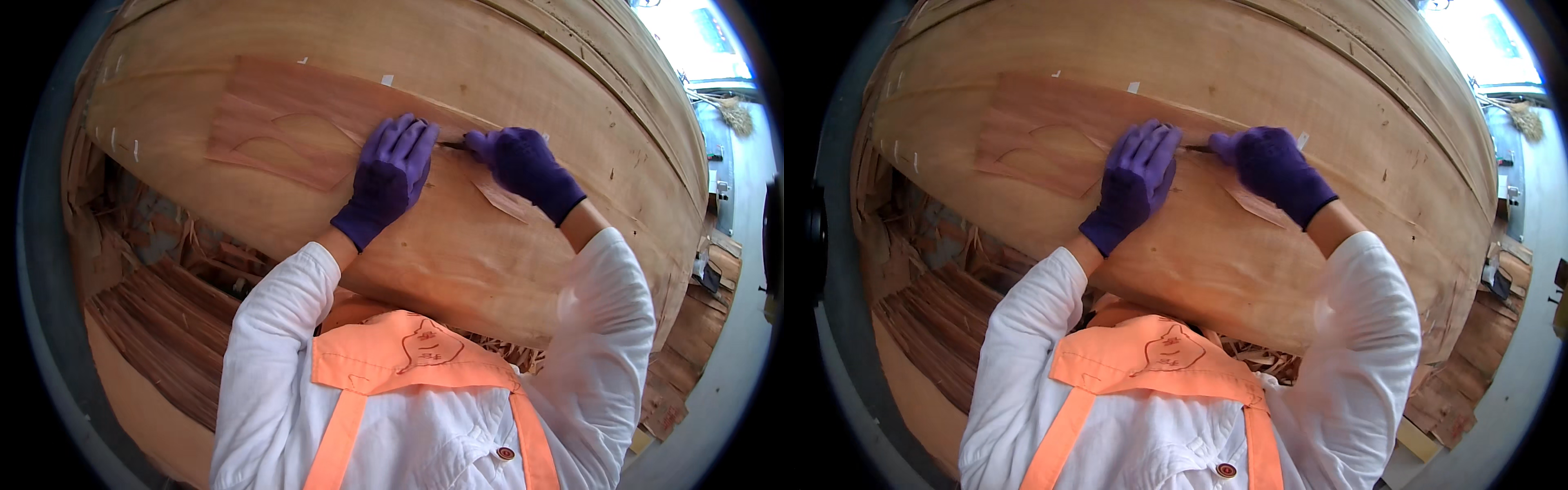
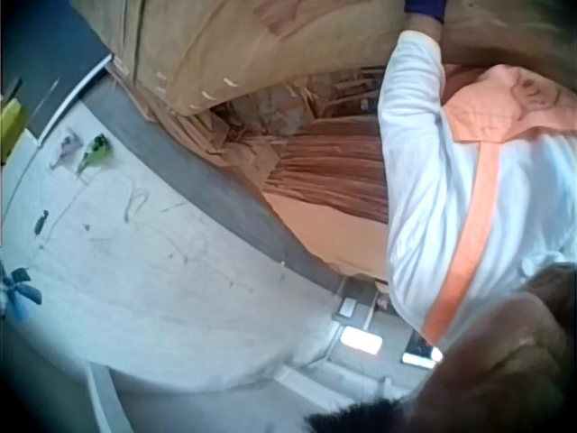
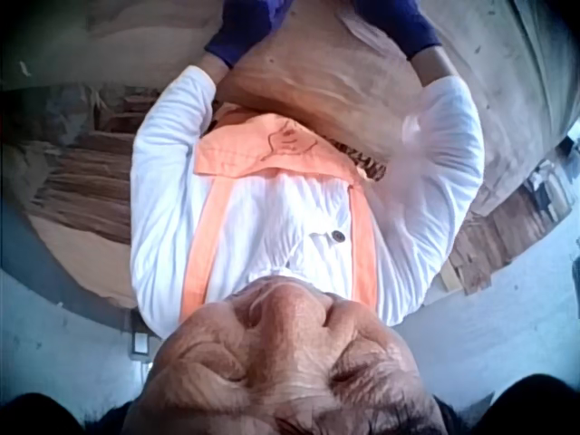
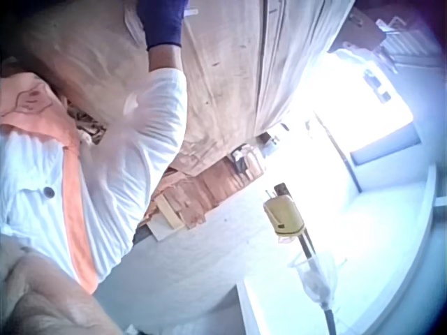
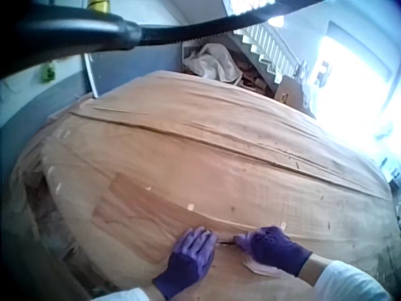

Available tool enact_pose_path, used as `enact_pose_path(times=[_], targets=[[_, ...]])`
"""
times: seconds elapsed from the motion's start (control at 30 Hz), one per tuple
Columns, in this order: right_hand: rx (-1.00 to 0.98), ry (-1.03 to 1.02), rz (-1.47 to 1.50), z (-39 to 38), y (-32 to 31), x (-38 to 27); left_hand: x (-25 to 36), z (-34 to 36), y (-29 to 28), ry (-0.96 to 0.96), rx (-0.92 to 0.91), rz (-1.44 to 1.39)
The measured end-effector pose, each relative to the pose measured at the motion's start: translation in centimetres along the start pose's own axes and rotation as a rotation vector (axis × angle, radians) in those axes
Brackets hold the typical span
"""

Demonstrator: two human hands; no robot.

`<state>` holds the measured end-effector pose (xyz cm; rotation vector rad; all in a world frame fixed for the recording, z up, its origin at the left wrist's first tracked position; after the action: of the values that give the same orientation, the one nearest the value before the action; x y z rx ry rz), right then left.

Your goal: The person trims wood veneer sheets with a knife and applies strips of adhesive tape to secure the veneer onto a large curved wooden surface.

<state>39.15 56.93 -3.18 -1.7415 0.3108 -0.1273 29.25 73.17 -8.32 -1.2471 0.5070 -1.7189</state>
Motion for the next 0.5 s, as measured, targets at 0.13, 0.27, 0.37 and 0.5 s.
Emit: enact_pose_path(times=[0.13, 0.27, 0.37, 0.5], targets=[[-0.069, -0.02, -0.021, -2.2, -1.0, 2.3, 0.1, -0.2, -0.4, 0.045, 0.006, 0.091], [-0.03, -0.046, 0.012, -5.5, -1.1, 4.4, 0.2, -0.3, 0.2, 0.074, 0.035, 0.106], [0.052, 0.025, -0.026, -5.5, -2.6, 3.9, 0.1, -0.4, 0.7, 0.107, 0.077, 0.133], [0.184, -0.025, -0.015, -0.8, -3.2, 2.4, 0.2, -0.6, 0.6, 0.096, 0.012, 0.127]])
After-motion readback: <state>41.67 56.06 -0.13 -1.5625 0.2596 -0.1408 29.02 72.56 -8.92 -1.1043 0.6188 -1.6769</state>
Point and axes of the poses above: each hand's wrist, its own z-axis towards the middle knuckle, its own y-axis out of the palm, x = y × z, the point moved 3 cm from there along z, towards the middle knuckle, and after that the axes turned 15 degrees about -y, right-handed, at the moved point
